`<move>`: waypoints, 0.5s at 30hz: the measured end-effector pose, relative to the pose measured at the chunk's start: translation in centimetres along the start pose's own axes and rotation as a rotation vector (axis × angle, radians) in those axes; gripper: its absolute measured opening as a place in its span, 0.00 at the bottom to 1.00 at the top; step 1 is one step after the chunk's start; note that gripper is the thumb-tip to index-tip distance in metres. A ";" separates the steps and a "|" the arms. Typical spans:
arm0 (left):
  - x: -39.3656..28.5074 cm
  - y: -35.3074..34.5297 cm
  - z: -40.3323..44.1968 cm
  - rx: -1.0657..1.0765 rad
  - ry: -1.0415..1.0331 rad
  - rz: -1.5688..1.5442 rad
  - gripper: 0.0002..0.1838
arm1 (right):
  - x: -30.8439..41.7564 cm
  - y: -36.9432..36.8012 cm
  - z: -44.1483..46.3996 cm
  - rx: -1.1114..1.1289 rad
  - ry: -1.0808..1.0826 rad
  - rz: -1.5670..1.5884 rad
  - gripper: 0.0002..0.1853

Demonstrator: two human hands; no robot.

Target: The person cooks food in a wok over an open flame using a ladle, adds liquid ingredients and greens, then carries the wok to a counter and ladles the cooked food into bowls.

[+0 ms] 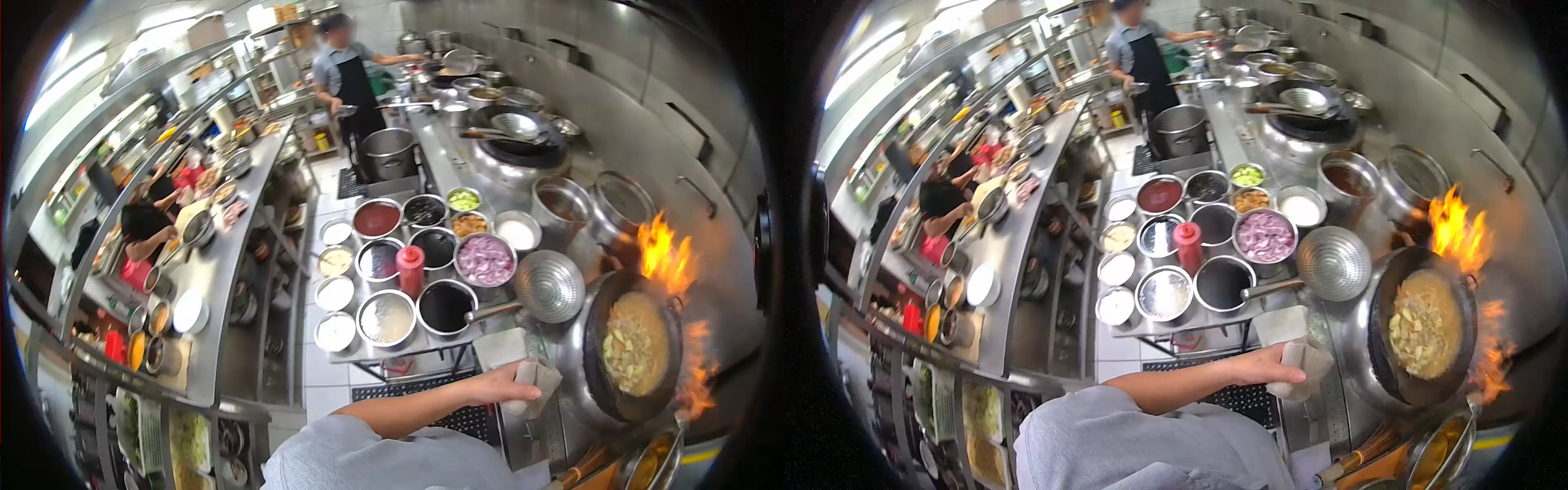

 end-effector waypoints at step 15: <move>-0.2 -4.1 -17.8 -0.697 -0.402 -0.365 0.30 | 43.8 -18.7 -16.6 0.781 1.255 0.548 0.29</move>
Point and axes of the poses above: each hand's wrist, its own z-axis towards the middle knuckle, its own y-axis out of the back of the hand, x = y × z, the point moved 3 cm from there along z, towards the middle knuckle, and after that the axes turned 9 degrees about x, right-handed, at the moved point
